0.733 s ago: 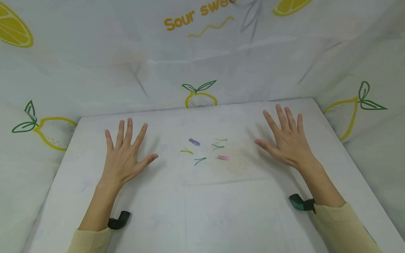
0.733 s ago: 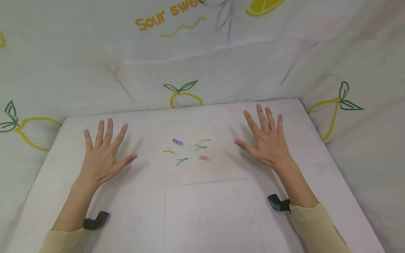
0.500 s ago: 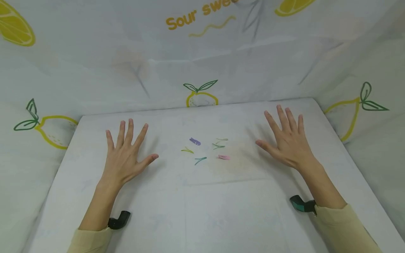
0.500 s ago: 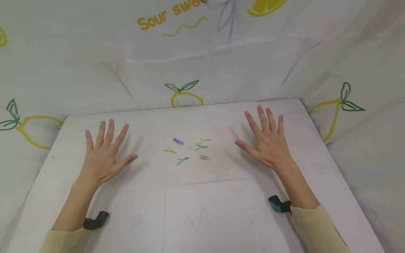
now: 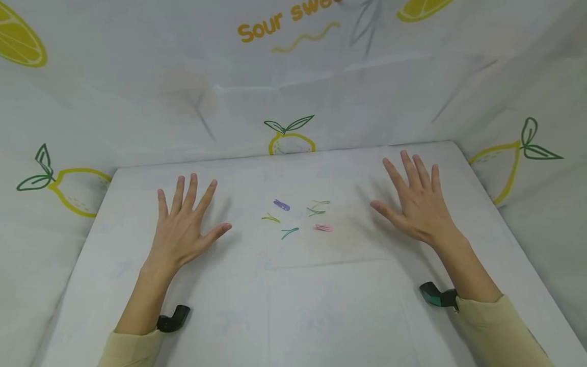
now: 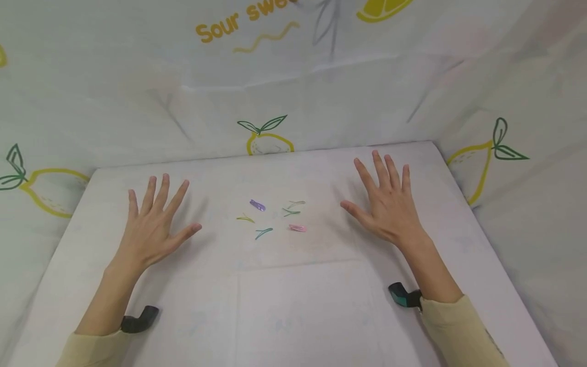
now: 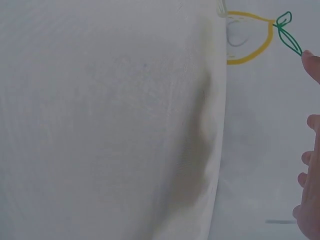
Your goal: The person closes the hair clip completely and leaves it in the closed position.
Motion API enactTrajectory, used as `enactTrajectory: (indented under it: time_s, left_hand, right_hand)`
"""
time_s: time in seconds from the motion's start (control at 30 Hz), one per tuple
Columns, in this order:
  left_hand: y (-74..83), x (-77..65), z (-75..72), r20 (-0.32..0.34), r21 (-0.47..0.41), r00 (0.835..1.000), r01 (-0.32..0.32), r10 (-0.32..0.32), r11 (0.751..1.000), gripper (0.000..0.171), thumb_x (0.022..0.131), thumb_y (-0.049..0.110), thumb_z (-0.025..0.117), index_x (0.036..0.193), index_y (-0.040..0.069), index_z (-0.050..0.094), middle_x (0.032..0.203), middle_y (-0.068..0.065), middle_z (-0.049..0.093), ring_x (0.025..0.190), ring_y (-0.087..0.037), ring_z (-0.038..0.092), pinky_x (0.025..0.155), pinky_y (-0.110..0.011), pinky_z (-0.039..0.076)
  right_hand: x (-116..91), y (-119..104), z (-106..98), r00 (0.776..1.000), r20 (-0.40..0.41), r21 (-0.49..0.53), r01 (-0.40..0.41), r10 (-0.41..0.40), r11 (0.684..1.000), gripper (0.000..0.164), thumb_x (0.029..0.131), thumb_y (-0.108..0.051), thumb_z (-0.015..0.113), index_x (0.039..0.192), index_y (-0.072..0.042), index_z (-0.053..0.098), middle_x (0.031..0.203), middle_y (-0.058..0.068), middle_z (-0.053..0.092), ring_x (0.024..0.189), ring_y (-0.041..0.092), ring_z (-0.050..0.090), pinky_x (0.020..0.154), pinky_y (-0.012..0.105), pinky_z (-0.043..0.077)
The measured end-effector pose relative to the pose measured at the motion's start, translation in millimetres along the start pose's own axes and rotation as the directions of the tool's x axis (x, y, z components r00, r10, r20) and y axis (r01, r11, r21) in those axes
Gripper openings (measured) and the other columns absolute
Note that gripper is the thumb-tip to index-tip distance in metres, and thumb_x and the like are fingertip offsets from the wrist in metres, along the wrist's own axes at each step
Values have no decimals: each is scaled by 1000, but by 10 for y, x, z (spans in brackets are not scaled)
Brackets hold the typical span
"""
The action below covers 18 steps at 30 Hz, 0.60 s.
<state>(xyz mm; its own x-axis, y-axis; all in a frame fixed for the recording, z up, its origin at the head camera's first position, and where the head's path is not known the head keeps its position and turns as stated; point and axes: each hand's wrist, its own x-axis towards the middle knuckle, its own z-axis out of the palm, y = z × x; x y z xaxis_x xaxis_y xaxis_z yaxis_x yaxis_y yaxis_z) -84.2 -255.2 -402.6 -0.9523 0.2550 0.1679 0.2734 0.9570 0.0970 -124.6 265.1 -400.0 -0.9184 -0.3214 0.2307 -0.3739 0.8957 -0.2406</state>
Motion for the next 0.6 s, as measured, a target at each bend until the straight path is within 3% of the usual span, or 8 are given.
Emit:
enactTrajectory:
  time_s: [0.23,0.6]
  left_hand:
    - [44,13,-22,8,-6,1000,-5,6,1000,101,95,76,62,175,35,16,183,-18,13,171,-44,10,129,-80,6]
    - [123,-7,-43,16,-101,1000,1,1,995,94,97,68,67,174,34,23,181,-15,24,170,-43,19,129,-79,11]
  right_hand:
    - [15,-7,16,1000,-19,26,16,-15,1000,93,100,-68,58,173,-19,27,181,24,15,167,52,14,129,80,2]
    - [37,-90,70,999,-41,124,36,-31,992,91,97,-59,68,170,-17,33,177,26,26,163,54,23,128,81,10]
